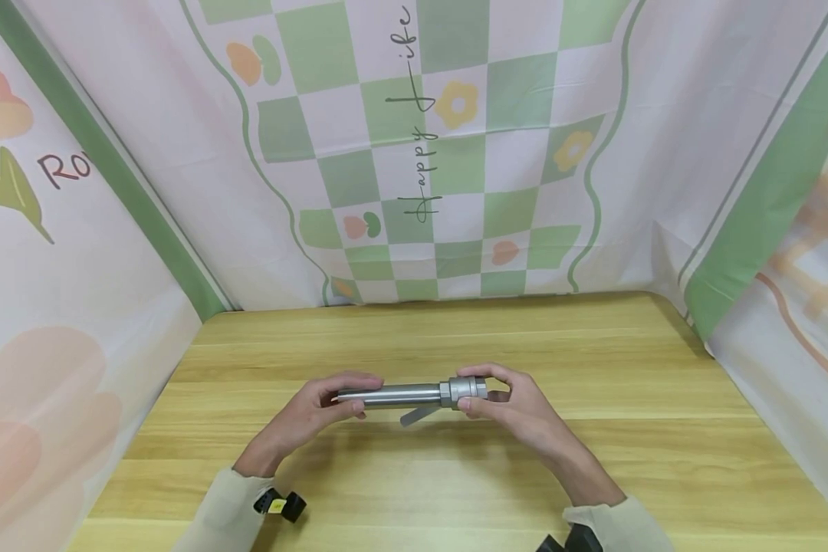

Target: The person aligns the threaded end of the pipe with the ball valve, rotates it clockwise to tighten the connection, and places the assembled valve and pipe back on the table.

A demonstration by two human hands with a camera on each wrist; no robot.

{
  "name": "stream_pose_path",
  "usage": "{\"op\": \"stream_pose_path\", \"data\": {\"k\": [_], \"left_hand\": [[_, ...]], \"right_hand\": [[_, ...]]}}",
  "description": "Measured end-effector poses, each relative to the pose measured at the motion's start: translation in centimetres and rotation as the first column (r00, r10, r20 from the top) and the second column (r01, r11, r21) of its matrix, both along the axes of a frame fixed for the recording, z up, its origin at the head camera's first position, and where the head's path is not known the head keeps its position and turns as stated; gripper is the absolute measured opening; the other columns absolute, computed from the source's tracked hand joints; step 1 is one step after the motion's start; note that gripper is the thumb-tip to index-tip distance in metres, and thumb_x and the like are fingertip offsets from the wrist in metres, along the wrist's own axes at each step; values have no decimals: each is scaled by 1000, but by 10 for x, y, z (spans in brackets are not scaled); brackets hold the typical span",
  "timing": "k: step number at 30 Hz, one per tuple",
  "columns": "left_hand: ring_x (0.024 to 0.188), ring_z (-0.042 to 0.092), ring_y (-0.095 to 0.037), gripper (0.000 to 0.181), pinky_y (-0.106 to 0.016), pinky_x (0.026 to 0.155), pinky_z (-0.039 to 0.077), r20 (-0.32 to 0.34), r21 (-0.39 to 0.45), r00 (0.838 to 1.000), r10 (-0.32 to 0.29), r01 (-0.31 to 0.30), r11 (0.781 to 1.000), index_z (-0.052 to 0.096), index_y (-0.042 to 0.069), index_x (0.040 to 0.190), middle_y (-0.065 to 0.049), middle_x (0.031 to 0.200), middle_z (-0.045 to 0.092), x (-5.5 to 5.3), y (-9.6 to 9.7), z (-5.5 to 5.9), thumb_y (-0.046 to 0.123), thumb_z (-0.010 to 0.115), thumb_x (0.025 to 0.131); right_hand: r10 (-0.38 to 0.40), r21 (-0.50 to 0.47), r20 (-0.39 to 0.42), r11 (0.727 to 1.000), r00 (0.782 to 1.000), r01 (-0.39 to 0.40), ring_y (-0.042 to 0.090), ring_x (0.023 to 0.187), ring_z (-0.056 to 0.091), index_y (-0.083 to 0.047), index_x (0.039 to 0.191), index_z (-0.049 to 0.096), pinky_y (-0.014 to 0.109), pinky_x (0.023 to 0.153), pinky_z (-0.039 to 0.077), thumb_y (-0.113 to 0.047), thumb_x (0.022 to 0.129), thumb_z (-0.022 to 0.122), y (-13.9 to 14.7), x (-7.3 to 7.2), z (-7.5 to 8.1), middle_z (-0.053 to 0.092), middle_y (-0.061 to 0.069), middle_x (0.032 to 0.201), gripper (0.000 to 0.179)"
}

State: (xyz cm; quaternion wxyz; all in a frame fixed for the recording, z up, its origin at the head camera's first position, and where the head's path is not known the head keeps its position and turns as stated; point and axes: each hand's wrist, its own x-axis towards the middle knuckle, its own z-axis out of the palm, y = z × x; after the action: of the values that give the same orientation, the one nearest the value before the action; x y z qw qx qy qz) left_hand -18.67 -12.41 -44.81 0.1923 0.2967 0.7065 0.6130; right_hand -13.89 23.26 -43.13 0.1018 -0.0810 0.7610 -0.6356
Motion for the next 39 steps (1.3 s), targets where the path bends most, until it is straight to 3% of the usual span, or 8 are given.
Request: {"op": "stream_pose_path", "data": {"k": [5, 9, 14, 32, 39], "left_hand": [[132, 62, -49, 39, -46, 103, 63, 8, -10, 1000, 7, -7, 1000, 67, 9, 148, -15, 159, 57, 1, 0, 1, 17, 69, 109], [132, 62, -43, 41, -35, 102, 63, -11, -25, 1000, 14, -14, 1000, 68, 9, 147, -14, 159, 58, 1, 0, -1, 20, 71, 108], [132, 60, -45, 38, -23, 98, 60, -32, -37, 999, 22, -23, 999, 69, 8, 146, -15, 158, 59, 0, 1, -2, 12, 69, 108], [135, 61, -37, 38, -23, 101, 59, -36, -38, 999, 19, -20, 999, 70, 3, 142, -15, 158, 59, 1, 1, -1, -1, 68, 105], [136, 59, -37, 39, -24, 101, 60, -34, -31, 999, 16, -17, 999, 71, 5, 142, -15, 157, 59, -1, 0, -2, 5, 73, 103]], "right_hand": [[2, 4, -4, 1000, 1000, -2, 23, 108, 78, 3, 146, 61, 33, 94, 64, -17, 99, 82, 0, 0, 1, 63, 28, 141, 55], [0, 6, -2, 1000, 1000, 0, 23, 108, 78, 4, 147, 61, 33, 94, 64, -17, 99, 82, 0, 1, 1, 63, 28, 141, 57], [-1, 5, -1, 1000, 1000, 1, 23, 107, 78, 4, 147, 61, 33, 94, 64, -17, 98, 82, 0, 0, 1, 63, 28, 141, 57], [14, -26, -1, 1000, 1000, -14, 20, 108, 77, 5, 148, 60, 32, 94, 64, -16, 100, 81, 0, 0, 0, 62, 29, 142, 56], [17, -27, -10, 999, 1000, -18, 21, 108, 78, 6, 147, 59, 32, 93, 64, -16, 100, 80, 0, 0, 0, 62, 29, 141, 56]]}}
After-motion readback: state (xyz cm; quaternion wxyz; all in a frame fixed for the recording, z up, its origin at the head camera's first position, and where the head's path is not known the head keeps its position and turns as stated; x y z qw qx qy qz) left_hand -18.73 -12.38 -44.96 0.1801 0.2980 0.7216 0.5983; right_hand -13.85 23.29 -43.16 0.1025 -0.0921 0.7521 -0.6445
